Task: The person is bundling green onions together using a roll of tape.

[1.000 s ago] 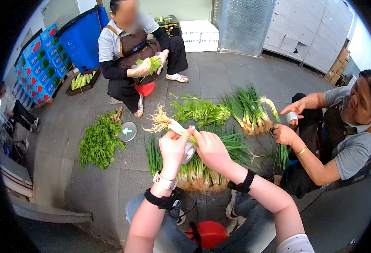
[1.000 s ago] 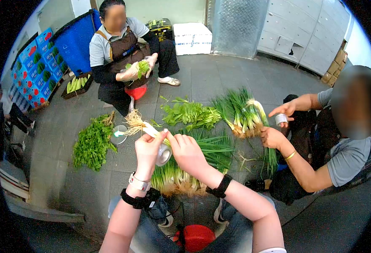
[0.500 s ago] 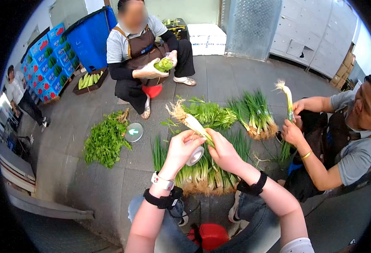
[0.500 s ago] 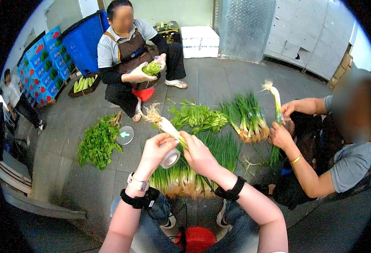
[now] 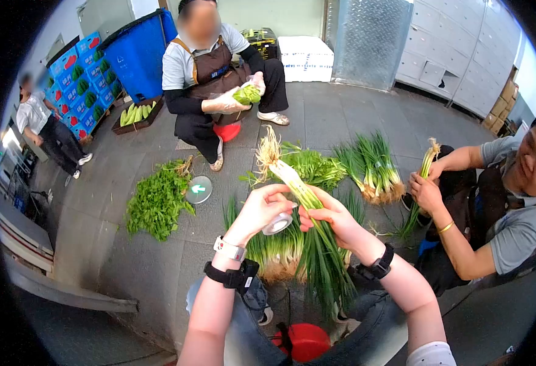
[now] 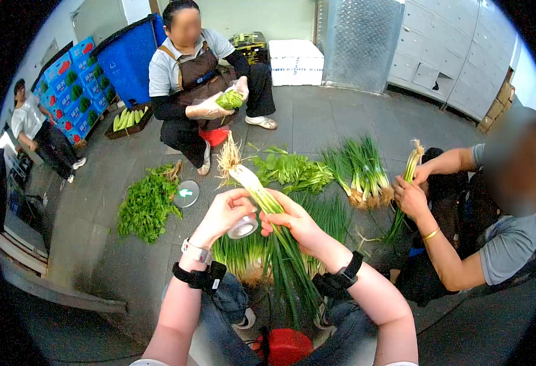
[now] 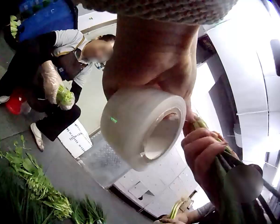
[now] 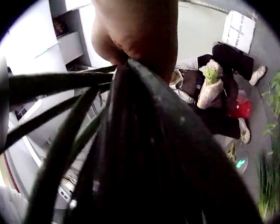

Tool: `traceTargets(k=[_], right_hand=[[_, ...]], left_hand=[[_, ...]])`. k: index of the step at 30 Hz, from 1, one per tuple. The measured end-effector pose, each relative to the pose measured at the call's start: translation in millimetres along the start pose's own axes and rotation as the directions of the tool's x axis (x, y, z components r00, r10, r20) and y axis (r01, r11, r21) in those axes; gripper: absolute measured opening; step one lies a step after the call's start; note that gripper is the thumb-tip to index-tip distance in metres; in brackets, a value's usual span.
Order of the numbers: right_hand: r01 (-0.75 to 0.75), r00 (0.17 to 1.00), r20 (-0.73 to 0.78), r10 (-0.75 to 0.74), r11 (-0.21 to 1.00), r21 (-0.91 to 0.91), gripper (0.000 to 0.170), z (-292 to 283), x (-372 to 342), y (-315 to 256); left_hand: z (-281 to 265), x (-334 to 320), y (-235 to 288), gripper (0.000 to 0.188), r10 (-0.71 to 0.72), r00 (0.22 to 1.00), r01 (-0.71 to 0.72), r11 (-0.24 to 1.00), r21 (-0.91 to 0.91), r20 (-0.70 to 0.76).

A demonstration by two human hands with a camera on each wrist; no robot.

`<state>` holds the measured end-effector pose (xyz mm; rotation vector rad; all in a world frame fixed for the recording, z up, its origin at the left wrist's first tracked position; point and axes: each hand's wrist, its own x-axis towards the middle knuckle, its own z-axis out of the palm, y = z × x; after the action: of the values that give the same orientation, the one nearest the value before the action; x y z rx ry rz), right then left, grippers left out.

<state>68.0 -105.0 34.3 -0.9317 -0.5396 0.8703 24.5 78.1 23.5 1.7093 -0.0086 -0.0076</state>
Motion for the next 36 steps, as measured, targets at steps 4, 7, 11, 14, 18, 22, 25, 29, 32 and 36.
traceTargets(k=[4,7,11,14,18,22,25,29,32,36], right_hand=[[-0.172,0.969,0.233,0.083,0.902,0.397,0.048,-1,-1,7],[-0.288,0.930,0.352,0.103,0.800,0.527,0.041,1,-1,15],[-0.367,0.896,0.425,0.127,0.752,0.548,0.040,-5,-2,25],[-0.379,0.894,0.423,0.148,0.753,0.537,0.039,-2,-6,26],[-0.358,0.904,0.381,0.194,0.831,0.427,0.042,-4,-8,29],[-0.254,0.923,0.266,0.277,0.960,-0.117,0.047,-36,-2,32],[-0.138,0.969,0.071,0.237,0.758,-0.638,0.054,-38,-3,10],[-0.003,0.994,-0.055,-0.089,0.504,-0.864,0.059,-19,-3,11],[-0.011,0.948,-0.059,-0.314,0.152,-0.988,0.061,2,3,26],[-0.090,0.826,0.150,-0.543,-0.390,-0.916,0.058,-3,10,42]], left_hand=[[-5,0,6,0.046,0.049,0.995,-0.045,0.998,-0.041,0.089],[-5,-5,12,0.050,0.042,0.986,-0.029,0.996,-0.080,0.162],[-6,-11,17,0.047,-0.001,0.961,0.066,0.971,-0.229,0.276],[-7,-14,15,0.029,0.013,0.960,0.053,0.972,-0.228,0.281],[-11,-12,6,0.013,0.030,0.985,-0.035,0.999,0.028,0.168],[-9,-11,5,0.011,0.055,0.997,-0.055,0.998,0.004,0.052],[-8,-9,5,0.013,0.056,0.997,-0.051,0.994,0.098,-0.047],[-3,-2,-7,0.015,0.040,0.975,0.011,0.974,0.226,-0.220],[6,4,-15,0.016,0.012,0.937,0.020,0.996,0.089,-0.350],[25,2,-8,0.017,-0.050,0.907,0.002,0.993,-0.115,-0.418]])
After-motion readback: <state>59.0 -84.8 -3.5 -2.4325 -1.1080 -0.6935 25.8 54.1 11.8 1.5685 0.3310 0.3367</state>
